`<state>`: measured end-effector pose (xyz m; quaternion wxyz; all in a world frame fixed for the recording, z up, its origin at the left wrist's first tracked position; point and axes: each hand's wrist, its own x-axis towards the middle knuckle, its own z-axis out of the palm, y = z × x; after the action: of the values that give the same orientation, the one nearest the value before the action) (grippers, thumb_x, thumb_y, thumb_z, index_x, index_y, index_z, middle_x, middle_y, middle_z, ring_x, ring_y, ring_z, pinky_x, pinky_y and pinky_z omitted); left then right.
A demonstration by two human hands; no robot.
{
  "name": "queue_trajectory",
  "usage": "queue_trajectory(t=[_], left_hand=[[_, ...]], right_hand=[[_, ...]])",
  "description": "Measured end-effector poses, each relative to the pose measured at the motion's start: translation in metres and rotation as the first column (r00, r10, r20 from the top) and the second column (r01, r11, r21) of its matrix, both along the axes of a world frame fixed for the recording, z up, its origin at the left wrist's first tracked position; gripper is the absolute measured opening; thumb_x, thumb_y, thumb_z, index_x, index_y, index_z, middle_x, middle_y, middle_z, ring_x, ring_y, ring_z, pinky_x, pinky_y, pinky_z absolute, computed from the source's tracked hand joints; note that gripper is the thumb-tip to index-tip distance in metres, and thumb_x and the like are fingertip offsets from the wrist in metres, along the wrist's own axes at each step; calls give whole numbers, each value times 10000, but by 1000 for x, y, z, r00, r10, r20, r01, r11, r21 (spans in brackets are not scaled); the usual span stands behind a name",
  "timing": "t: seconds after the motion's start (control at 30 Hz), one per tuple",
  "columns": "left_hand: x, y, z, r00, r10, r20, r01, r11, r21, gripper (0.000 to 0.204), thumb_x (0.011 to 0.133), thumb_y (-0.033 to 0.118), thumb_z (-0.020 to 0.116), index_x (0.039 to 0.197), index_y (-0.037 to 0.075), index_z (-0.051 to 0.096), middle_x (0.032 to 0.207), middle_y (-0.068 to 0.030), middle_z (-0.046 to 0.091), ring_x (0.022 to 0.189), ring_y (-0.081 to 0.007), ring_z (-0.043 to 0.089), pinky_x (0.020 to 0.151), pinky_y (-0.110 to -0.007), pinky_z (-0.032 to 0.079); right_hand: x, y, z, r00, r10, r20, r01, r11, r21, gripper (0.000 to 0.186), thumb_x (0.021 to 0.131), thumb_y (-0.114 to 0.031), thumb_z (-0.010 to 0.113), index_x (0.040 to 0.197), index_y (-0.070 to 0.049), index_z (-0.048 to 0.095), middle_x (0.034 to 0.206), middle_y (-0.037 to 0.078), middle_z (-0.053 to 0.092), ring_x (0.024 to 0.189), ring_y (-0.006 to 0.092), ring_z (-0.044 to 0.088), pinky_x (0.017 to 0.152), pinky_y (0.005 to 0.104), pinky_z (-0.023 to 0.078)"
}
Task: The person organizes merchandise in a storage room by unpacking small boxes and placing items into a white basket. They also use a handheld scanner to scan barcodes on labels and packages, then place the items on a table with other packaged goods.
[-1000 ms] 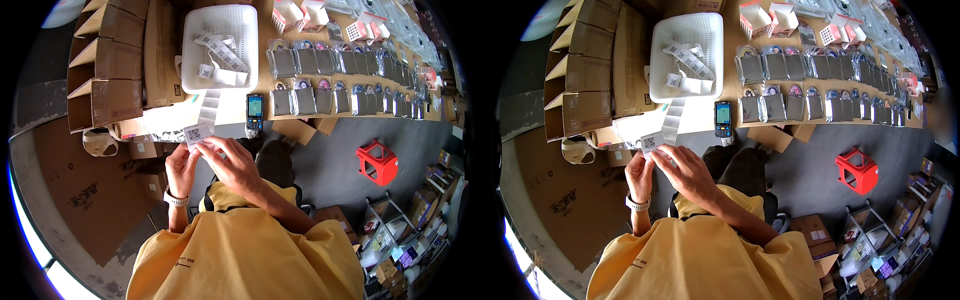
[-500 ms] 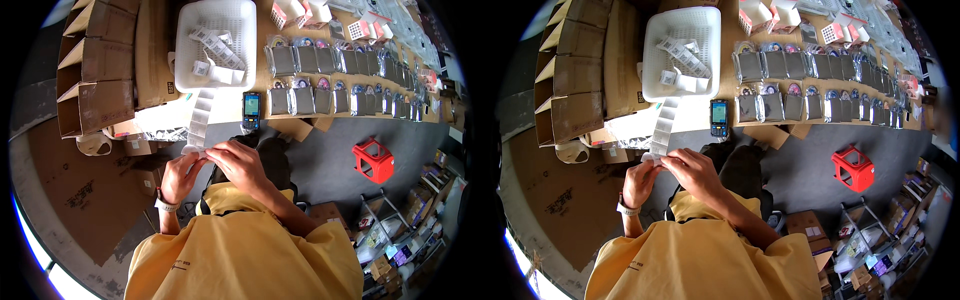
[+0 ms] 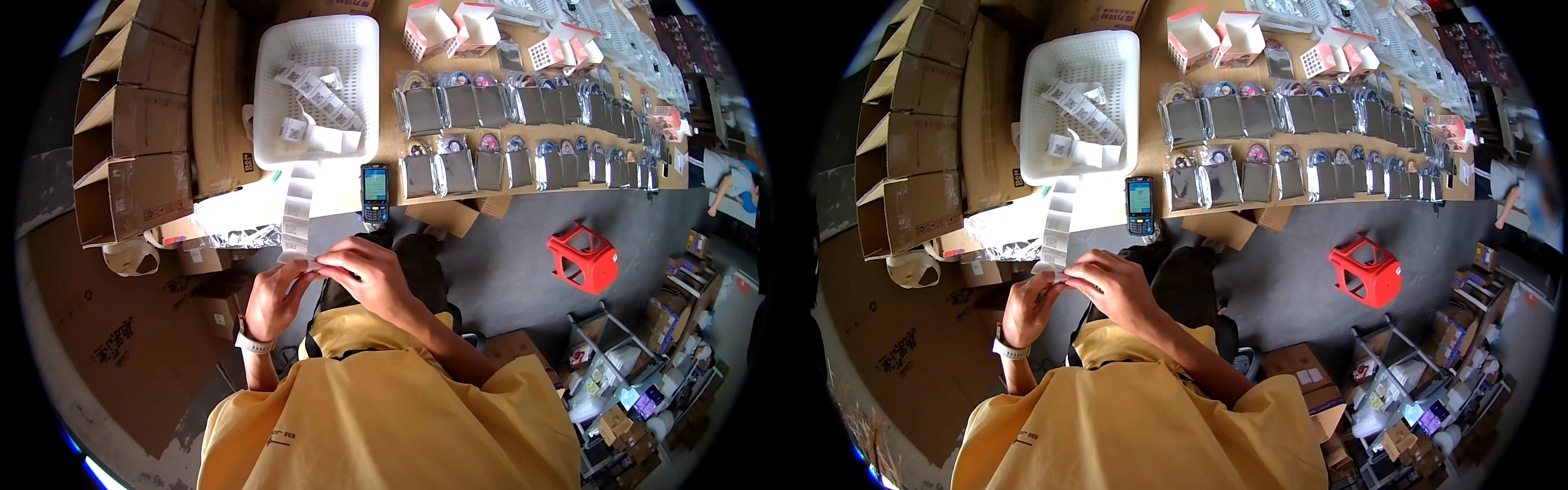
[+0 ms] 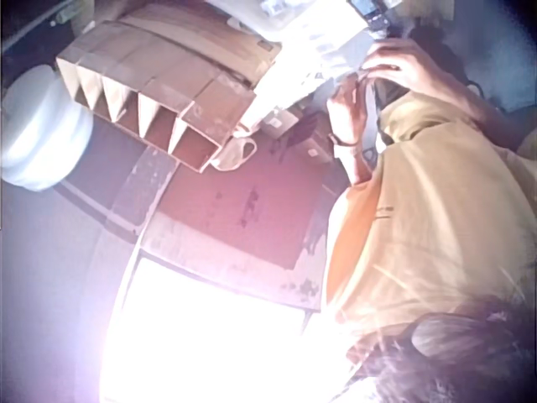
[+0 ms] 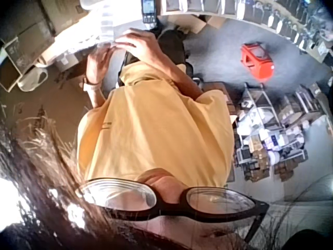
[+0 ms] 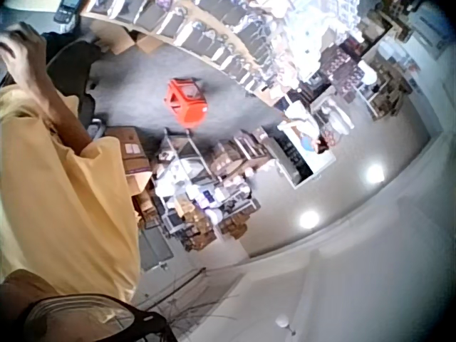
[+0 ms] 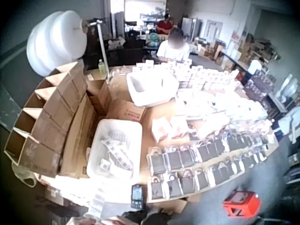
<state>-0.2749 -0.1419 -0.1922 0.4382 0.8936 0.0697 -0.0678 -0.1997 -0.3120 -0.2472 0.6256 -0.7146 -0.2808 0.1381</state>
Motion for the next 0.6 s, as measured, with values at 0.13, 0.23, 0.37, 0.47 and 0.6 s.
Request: queue_trajectory(t=[0.13,0.23,0.37,0.47,0.6], left_hand=[[-2,-2,-6,1000,-14,17,15,999,-31,102,856,-17,662,943,-18,609,757,-169,638,620,-318,614,555,-345,463],[2,-4,-2,999,-37,-23,36,999,-36,113,856,-23,663,964,-15,631,815,-180,672,721,-353,657,617,-363,505],[2,-6,-1,998,-31,-49,28,998,-60,125,850,-33,667,973,-19,645,849,-190,683,763,-363,668,650,-369,519],[5,-8,4,997,-43,-64,38,997,-69,127,844,-43,668,967,-27,642,860,-193,686,777,-368,671,661,-366,523],[2,-3,0,994,-92,-64,87,993,-82,137,831,-55,670,960,-50,626,881,-210,677,785,-366,673,665,-366,521]], right_hand=[[-1,-6,-1,1000,-2,-18,1,1000,-9,173,786,-65,757,939,-53,677,864,45,645,742,236,649,638,342,529],[-3,-8,-3,999,-1,-36,1,1000,-7,161,790,-61,753,931,-50,678,858,46,645,743,235,648,643,340,527],[-2,-12,0,1000,4,-16,-5,1000,-29,140,792,-57,749,915,-48,682,856,47,646,748,234,647,654,338,526],[-1,-15,0,1000,5,-13,-5,1000,-28,141,788,-15,754,919,-18,699,841,60,656,726,209,641,629,321,513],[0,-21,-2,1000,15,-2,-15,999,-33,124,789,-41,737,891,-43,665,842,51,642,761,238,641,663,343,525]])
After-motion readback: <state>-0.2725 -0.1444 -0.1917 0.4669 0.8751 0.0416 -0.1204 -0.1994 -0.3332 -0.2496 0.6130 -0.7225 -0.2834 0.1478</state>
